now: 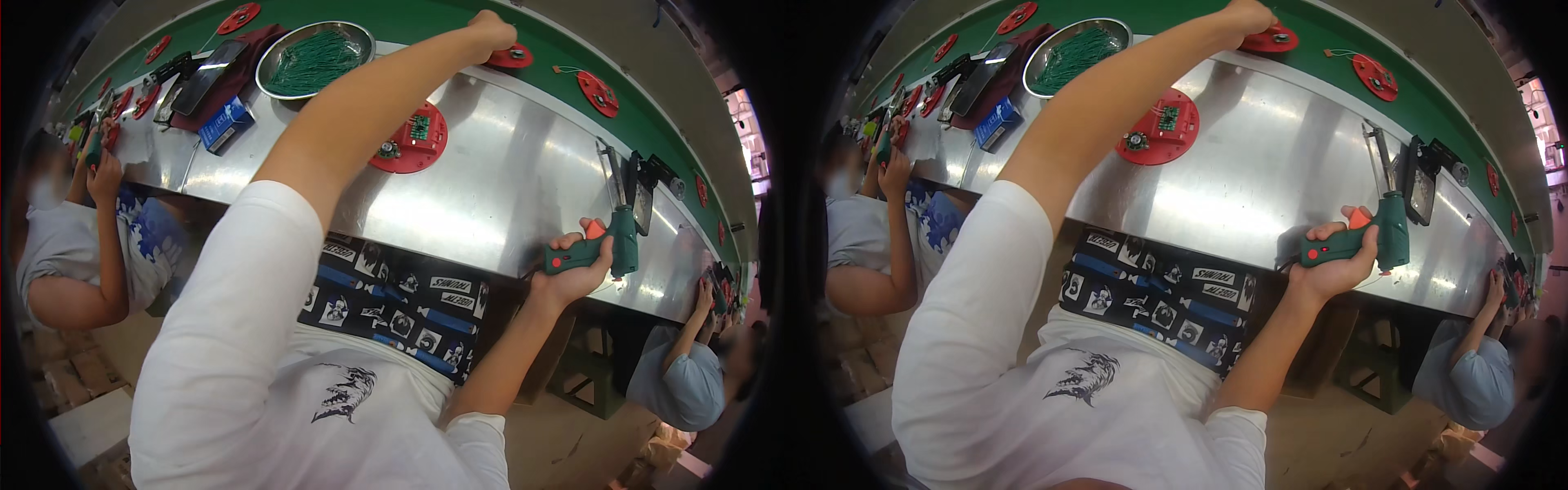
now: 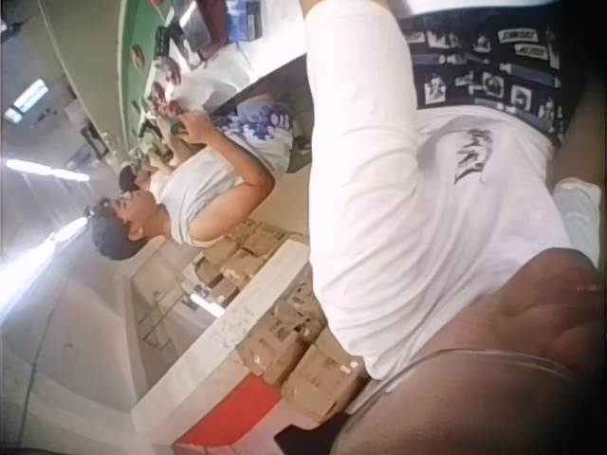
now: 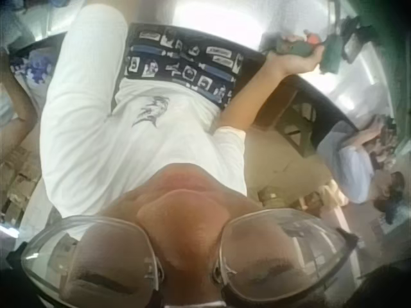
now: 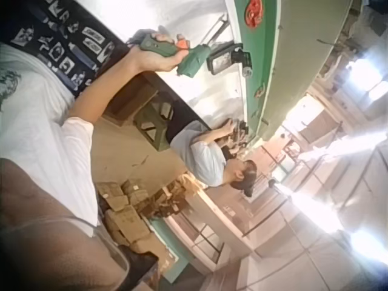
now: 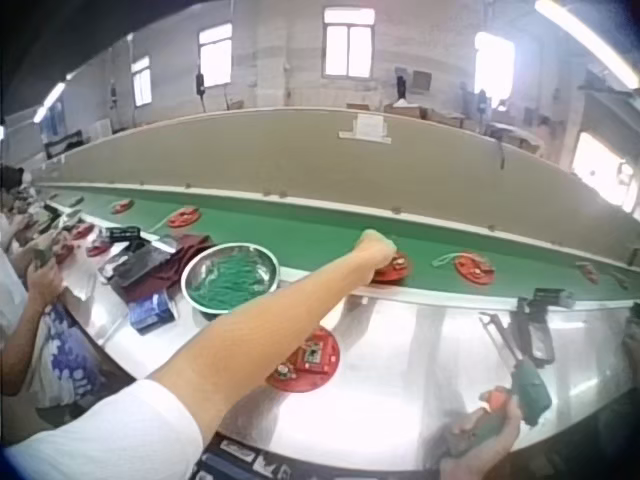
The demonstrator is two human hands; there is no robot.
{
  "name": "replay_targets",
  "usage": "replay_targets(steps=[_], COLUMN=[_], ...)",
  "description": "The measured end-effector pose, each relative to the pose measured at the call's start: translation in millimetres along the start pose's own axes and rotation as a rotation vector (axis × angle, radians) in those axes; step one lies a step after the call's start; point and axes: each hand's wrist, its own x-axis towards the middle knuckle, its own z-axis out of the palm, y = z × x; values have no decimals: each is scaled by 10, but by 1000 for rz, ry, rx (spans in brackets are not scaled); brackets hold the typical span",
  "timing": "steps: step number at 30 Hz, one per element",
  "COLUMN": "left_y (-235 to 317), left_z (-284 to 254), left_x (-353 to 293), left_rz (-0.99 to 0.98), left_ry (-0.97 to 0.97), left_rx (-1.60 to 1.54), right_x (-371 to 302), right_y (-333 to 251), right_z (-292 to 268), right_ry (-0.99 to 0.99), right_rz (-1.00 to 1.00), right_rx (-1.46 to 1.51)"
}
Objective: Soldering electronic components and wires onto circular red PCBs at a factory assembly line.
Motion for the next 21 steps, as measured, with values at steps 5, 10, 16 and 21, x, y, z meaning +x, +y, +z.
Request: replay_targets(steps=[5,10,16,21], left_y=[280,-122,-263,-455], left_z=[-201,-660,-1275,-1734], left_x=[-842,-1424,-1925,-2423], left_rz=[305,523,892,662], left_ry=[-436,-529,-229,-253], left_rx=[38,402,345,323], right_x=[65,9,-38,-133], right_y=[-54,-23,0,53], right_z=[-191,-93,-183,-73], right_ry=[41,-33,-288,-534], right_rz=[-75,-77,-144,-230], right_rx=[-57,-66,-145,-217])
